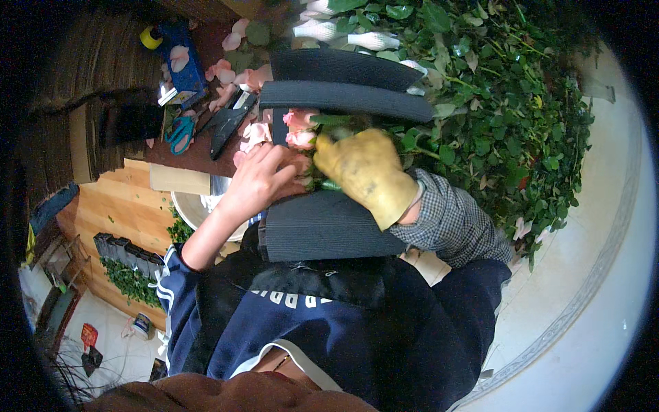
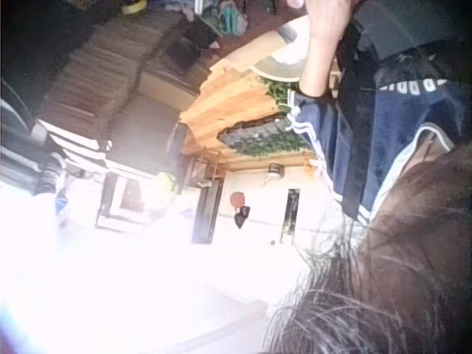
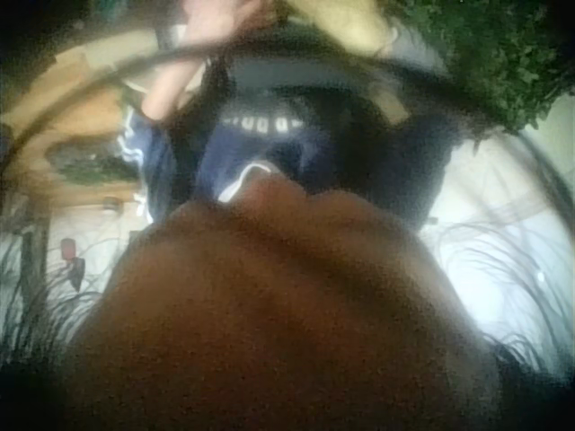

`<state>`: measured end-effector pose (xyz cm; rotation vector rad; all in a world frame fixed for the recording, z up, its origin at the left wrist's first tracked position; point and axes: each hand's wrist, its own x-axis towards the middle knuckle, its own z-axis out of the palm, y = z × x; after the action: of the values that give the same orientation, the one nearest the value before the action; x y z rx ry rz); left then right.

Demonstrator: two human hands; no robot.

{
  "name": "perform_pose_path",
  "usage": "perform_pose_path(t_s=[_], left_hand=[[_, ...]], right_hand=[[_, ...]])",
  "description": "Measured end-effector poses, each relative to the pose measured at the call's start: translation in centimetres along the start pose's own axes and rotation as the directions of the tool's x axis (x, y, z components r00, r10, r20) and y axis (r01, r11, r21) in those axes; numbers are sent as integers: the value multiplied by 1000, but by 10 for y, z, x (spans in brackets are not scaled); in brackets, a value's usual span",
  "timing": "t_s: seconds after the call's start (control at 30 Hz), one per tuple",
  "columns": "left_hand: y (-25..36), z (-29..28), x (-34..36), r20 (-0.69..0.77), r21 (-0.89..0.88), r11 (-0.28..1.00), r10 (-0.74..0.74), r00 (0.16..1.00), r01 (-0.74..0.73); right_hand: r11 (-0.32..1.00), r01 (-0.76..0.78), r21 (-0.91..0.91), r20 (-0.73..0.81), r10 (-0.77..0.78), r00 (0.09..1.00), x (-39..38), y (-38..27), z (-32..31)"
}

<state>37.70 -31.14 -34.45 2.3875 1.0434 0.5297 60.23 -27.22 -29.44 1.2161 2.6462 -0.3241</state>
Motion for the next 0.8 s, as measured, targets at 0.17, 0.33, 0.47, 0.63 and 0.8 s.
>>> perform_pose_path(t_s=[0.17, 0.33, 0.47, 0.63, 0.8], left_hand=[[-1, -7, 4, 13, -99, 995, -26, 1000, 27], [-21, 27, -20, -194, -516, 782, -505, 841, 350], [-10, 22, 16, -240, -342, 781, -610, 755, 523], [-20, 57, 34, -192, -485, 717, -646, 739, 501], [-20, 62, 24, -192, -572, 671, -668, 719, 471]], right_hand=[[995, -75, -68, -207, 60, 976, 14, 14, 33], [995, 60, 78, -224, -42, 974, 11, 27, 37], [1000, 19, 15, -184, -16, 983, 10, 19, 40], [999, -26, 22, -135, 29, 990, 8, 16, 24], [978, -48, 204, -288, 107, 952, -5, 8, -13]])
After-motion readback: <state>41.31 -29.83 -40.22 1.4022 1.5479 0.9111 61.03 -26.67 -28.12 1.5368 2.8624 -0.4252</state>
